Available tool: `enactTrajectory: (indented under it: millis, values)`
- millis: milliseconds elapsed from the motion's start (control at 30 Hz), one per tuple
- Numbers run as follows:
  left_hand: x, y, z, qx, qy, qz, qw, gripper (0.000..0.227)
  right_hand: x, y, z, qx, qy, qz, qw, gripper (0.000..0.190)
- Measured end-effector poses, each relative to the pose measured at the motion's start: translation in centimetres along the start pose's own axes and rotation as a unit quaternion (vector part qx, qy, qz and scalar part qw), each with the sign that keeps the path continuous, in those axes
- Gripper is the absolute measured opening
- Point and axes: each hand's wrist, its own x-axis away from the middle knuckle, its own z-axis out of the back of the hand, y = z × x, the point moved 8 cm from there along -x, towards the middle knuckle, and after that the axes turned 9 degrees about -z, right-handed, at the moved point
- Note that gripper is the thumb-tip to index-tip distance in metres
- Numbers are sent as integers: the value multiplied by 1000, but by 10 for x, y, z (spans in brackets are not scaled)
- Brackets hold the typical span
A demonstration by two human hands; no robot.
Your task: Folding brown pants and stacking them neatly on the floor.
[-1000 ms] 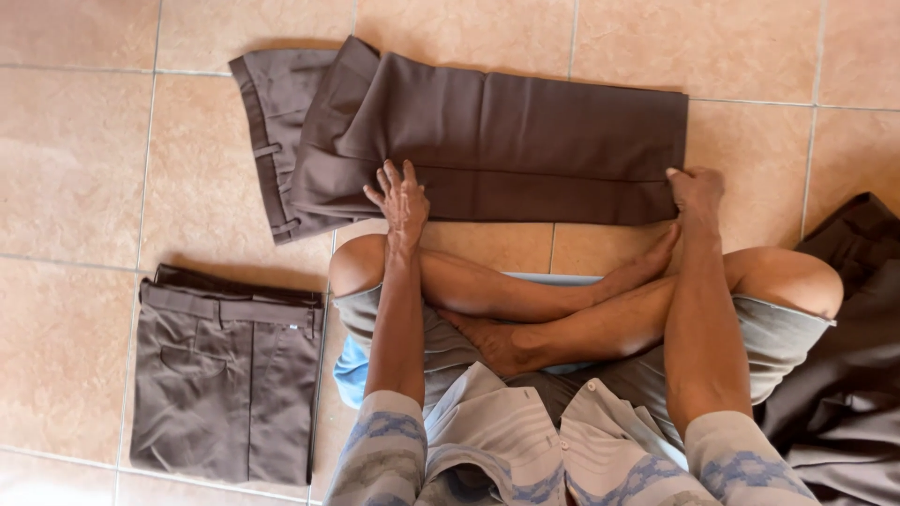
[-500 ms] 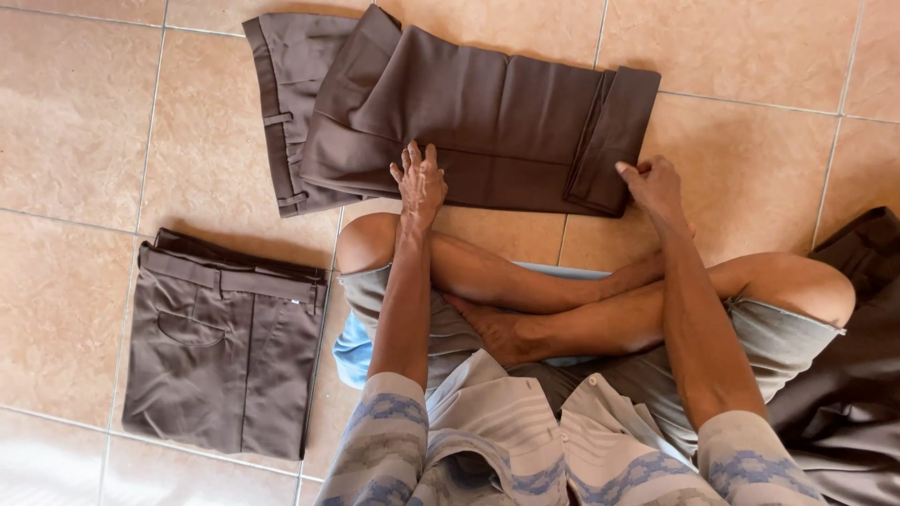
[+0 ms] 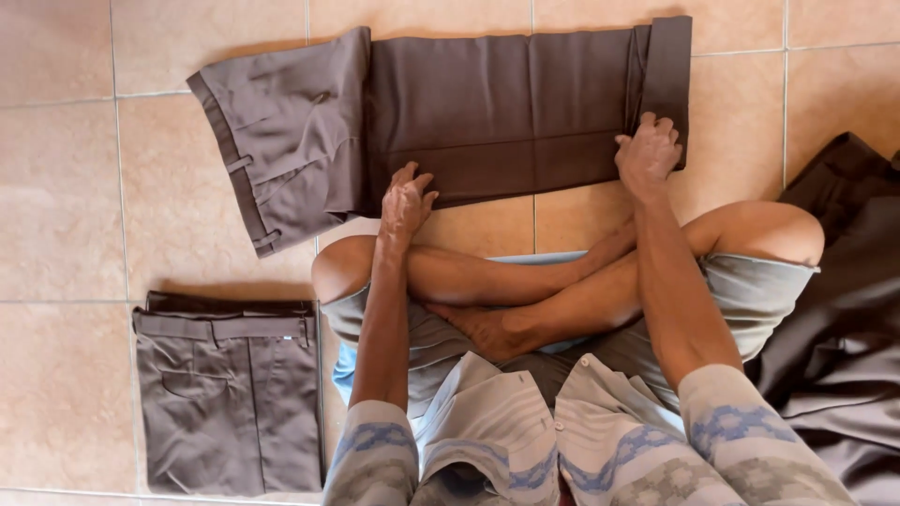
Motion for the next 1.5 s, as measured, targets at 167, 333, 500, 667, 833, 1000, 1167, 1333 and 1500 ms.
enactTrajectory:
  millis: [167, 333, 500, 667, 833, 1000, 1167, 1333, 1500]
  values:
    - [3, -7, 6, 10, 3, 31, 999, 41, -15, 1, -40, 64, 88, 38, 993, 27]
    - [-3, -2, 10, -12, 4, 15, 1000, 39, 29, -56, 34, -222, 76, 178, 956, 16]
    - [2, -5, 8, -11, 10, 9, 1000, 37, 3, -7, 35, -172, -7, -63, 983, 48]
    - [4, 3, 15, -67, 12, 3, 998, 37, -32, 44, -48, -255, -28, -166, 952, 28]
    - [10, 37, 53, -44, 108, -35, 993, 39, -21, 40, 54, 8, 65, -122, 990, 54]
    - [6, 25, 43, -36, 103, -1, 994, 38, 19, -26, 38, 34, 100, 61, 992, 72]
    - [7, 56, 44, -13, 78, -147, 986, 33, 10, -20, 14, -37, 27, 70, 996, 36]
    - [4, 68, 30, -47, 88, -202, 974, 8, 20, -29, 26, -19, 72, 105, 992, 31]
    - [5, 104, 66, -19, 153, -227, 962, 9, 21, -29, 32, -30, 112, 116, 986, 24]
